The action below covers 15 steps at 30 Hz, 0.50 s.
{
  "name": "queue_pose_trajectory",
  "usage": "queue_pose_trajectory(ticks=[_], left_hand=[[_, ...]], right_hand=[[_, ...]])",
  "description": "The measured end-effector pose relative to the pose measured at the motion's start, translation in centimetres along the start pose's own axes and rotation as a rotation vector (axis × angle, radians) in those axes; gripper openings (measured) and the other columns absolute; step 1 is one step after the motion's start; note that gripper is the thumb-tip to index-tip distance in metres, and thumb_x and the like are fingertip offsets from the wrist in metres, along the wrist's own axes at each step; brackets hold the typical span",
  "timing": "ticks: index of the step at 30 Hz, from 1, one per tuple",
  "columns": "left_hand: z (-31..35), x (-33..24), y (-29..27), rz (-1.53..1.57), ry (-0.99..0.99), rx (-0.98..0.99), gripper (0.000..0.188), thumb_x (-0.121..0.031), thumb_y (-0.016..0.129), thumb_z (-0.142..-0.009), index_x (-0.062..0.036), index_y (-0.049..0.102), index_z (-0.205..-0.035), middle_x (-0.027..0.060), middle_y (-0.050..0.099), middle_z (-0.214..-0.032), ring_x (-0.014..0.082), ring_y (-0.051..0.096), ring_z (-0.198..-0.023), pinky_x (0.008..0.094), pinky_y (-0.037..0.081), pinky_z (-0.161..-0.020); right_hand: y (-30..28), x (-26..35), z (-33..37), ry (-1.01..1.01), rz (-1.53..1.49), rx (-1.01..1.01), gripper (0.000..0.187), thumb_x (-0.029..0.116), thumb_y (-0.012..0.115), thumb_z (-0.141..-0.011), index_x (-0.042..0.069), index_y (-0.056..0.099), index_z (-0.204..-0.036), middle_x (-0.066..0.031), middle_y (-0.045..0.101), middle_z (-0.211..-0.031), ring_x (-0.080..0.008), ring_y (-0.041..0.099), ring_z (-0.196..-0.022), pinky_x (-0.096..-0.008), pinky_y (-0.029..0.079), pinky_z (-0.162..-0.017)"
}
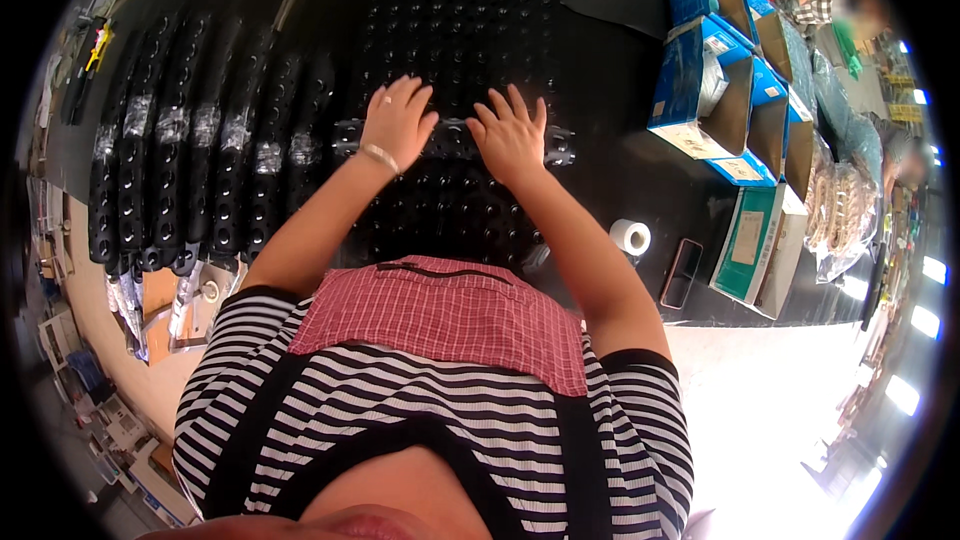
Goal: The person rolls black plastic sheets into cylinders, secures them with tape, and stacks the finished rolls on an assembly table or places them into a large cardboard box.
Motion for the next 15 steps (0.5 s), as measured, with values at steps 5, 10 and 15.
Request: queue_pose_trajectory(ticks=[5,10,15], left_hand=[[3.1,-1.5,0.1,-0.093,0.018,0.101,0.095,-0.053,0.077,-0.083,-0.0058,0.036,-0.155,0.0185,0.042,-0.156,0.035,0.034,-0.149,0.0599,0.024,-0.12],[-5.1,2.0,0.7,-0.142,-0.022,0.253,0.112,-0.06,0.083,-0.072,-0.0058,0.033,-0.156,0.0139,0.049,-0.149,0.0303,0.042,-0.144,0.0526,0.031,-0.118],[-10.0,4.4,0.6,-0.006,0.141,0.444,0.085,-0.058,0.082,-0.074,-0.0065,0.055,-0.136,0.011,0.063,-0.128,0.0293,0.058,-0.125,0.0415,0.051,-0.101]], right_hand=[[1.3,-2.7,-6.9,-0.022,-0.154,-0.149,0.045,0.042,0.053,-0.104,0.016,0.061,-0.14,-0.0067,0.053,-0.152,-0.0279,0.038,-0.148,-0.05,0.028,-0.121],[-0.5,-2.5,-7.7,-0.095,-0.291,-0.277,0.056,0.039,0.068,-0.094,0.007,0.058,-0.139,-0.013,0.054,-0.149,-0.0332,0.043,-0.144,-0.0515,0.034,-0.116],[-0.7,-3.0,-6.1,-0.156,-0.097,-0.085,0.088,0.04,0.088,-0.071,0.017,0.05,-0.147,-0.0086,0.058,-0.141,-0.0295,0.047,-0.14,-0.0517,0.033,-0.114]])
Point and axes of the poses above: each hand's wrist, its own z-axis away from the middle knuckle, its own y-axis out of the palm, x = y × z, the point moved 1 cm from there along -z, towards the middle knuckle
